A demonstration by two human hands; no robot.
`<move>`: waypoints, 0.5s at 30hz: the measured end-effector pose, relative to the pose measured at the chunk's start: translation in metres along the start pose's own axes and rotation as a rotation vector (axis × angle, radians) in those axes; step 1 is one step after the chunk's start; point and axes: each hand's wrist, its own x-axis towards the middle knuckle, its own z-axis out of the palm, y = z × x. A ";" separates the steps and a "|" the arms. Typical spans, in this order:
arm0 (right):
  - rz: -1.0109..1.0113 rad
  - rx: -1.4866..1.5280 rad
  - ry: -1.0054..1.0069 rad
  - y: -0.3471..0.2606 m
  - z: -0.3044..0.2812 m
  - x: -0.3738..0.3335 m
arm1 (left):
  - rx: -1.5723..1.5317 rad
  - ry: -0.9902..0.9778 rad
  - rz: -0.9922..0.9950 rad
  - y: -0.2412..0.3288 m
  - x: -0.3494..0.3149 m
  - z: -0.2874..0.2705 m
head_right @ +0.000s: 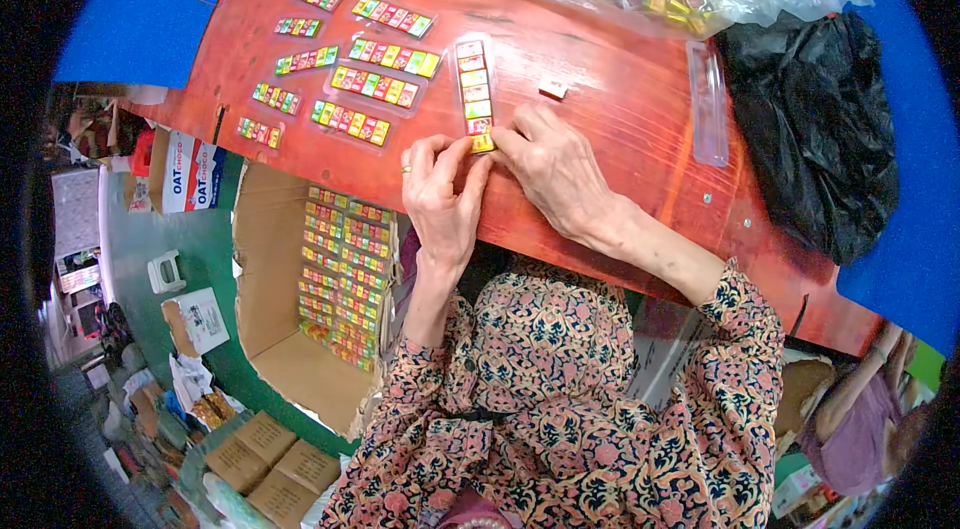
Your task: Packaging small colorful items into plastic trays and placing them into a cardboard box.
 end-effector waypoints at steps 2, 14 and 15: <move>0.004 -0.024 -0.002 0.000 0.004 -0.002 | -0.010 0.002 0.001 -0.001 -0.001 0.001; 0.406 0.401 0.010 -0.013 0.008 0.009 | -0.027 -0.016 -0.021 0.001 0.000 -0.001; 0.370 0.356 0.007 -0.012 0.008 0.009 | -0.040 -0.021 -0.037 0.000 -0.001 0.000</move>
